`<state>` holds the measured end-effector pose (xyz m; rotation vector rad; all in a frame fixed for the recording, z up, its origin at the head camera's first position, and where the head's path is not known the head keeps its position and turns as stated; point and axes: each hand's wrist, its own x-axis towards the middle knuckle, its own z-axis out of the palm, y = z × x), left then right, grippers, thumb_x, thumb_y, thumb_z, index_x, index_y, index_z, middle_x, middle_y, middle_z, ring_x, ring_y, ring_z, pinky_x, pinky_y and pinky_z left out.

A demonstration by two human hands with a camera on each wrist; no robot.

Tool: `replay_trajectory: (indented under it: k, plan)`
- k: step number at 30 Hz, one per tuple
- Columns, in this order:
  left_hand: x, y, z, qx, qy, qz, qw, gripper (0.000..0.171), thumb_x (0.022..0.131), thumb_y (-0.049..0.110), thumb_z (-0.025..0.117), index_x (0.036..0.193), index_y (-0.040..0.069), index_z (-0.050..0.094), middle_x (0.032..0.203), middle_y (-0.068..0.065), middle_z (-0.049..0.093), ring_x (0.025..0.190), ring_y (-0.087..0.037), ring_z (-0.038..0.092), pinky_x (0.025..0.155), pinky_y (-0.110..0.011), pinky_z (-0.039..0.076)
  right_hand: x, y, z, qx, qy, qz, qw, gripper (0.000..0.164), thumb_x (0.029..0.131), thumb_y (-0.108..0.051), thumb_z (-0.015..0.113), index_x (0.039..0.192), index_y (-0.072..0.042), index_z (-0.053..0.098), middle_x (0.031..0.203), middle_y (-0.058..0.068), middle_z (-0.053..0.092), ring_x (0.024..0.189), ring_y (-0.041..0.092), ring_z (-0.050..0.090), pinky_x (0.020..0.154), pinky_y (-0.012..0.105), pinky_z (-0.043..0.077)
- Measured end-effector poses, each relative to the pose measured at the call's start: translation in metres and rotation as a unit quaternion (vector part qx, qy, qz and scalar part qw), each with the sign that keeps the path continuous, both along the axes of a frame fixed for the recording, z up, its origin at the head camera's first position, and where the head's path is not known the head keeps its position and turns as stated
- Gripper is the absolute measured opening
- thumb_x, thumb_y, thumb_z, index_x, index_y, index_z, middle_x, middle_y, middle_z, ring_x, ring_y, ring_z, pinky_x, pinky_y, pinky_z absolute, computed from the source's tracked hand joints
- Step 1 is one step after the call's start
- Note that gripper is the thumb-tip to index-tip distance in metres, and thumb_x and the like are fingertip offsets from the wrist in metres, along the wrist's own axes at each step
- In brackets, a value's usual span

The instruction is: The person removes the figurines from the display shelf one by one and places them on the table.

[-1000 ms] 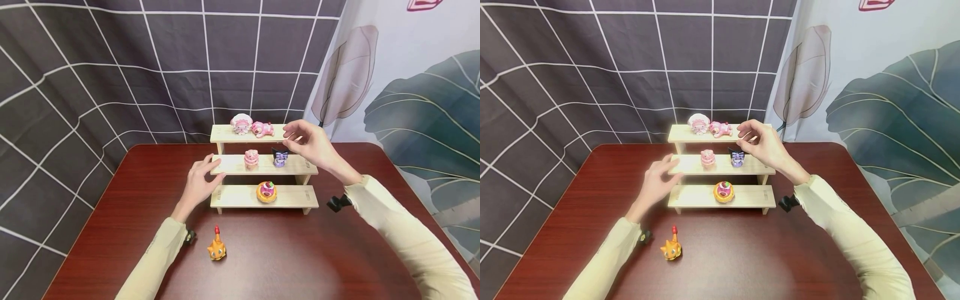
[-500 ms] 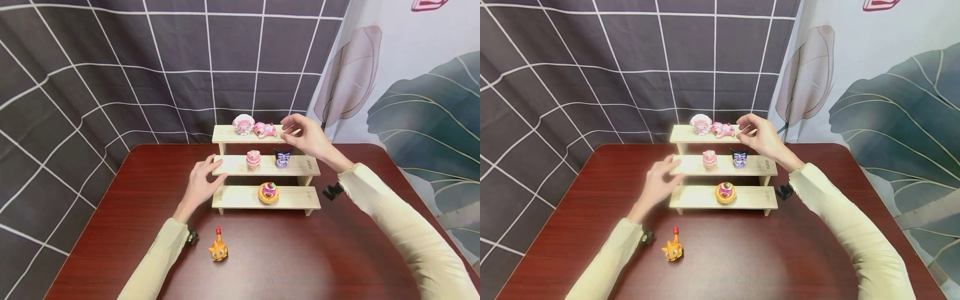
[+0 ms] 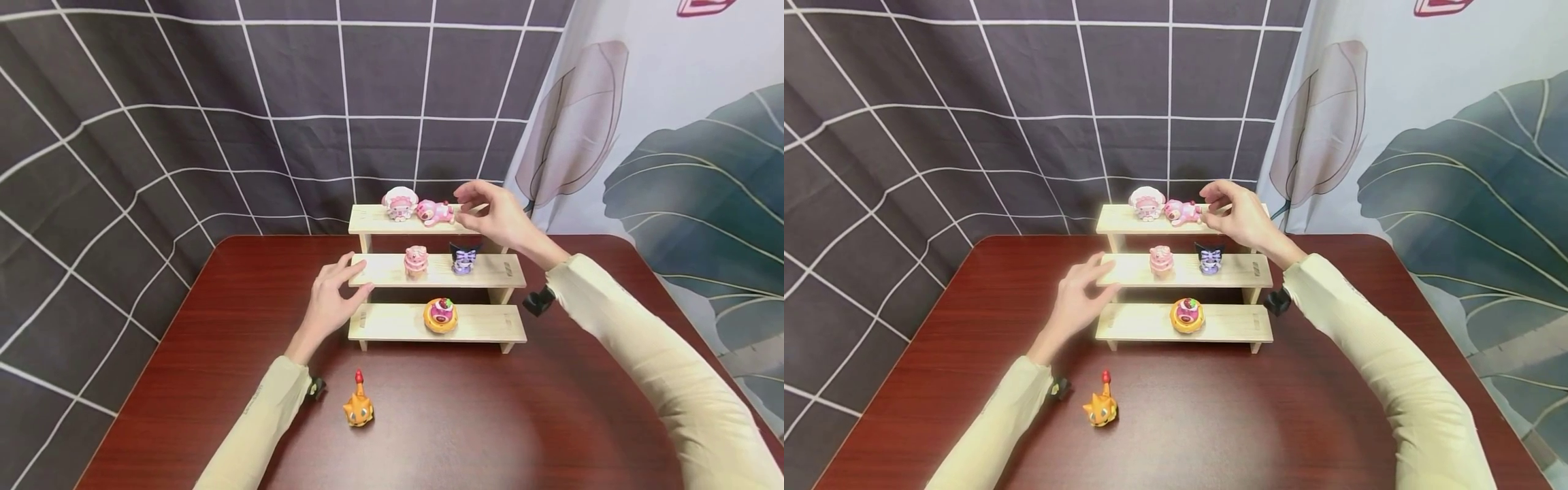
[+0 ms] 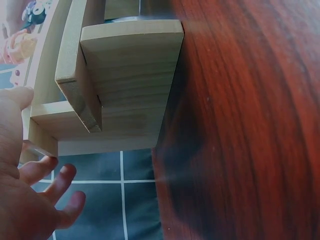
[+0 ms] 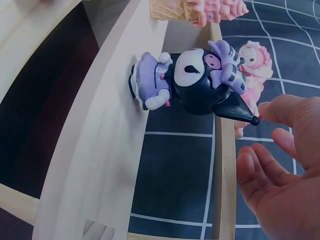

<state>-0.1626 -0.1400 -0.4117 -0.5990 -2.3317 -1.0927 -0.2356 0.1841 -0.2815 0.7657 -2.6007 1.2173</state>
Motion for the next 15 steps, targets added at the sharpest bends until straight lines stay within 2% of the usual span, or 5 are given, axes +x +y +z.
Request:
replay_trajectory:
  k: [8, 15]
  plan:
    - [0.000, 0.000, 0.002, 0.000, 0.000, 0.001, 1.0000, 0.044, 0.085, 0.021, 0.081, 0.126, 0.008, 0.071, 0.138, -0.018, 0.058, 0.109, -0.038, 0.055, 0.088, -0.054, 0.043, -0.008, -0.004, 0.000, 0.000, -0.015, 0.016, 1.000, 0.037, 0.086, 0.000, 0.074, 0.120, 0.004, 0.061, 0.117, 0.023, 0.063, 0.102, 0.034, 0.064, 0.083, 0.033, 0.050]
    - [0.002, 0.000, 0.001, -0.001, -0.005, 0.000, 1.0000, 0.044, 0.085, 0.020, 0.080, 0.126, 0.007, 0.071, 0.139, -0.019, 0.057, 0.111, -0.037, 0.055, 0.088, -0.055, 0.042, -0.012, -0.009, -0.003, -0.017, -0.039, 0.035, 0.998, 0.041, 0.085, 0.003, 0.073, 0.123, 0.005, 0.060, 0.120, 0.024, 0.061, 0.107, 0.038, 0.061, 0.093, 0.047, 0.048]
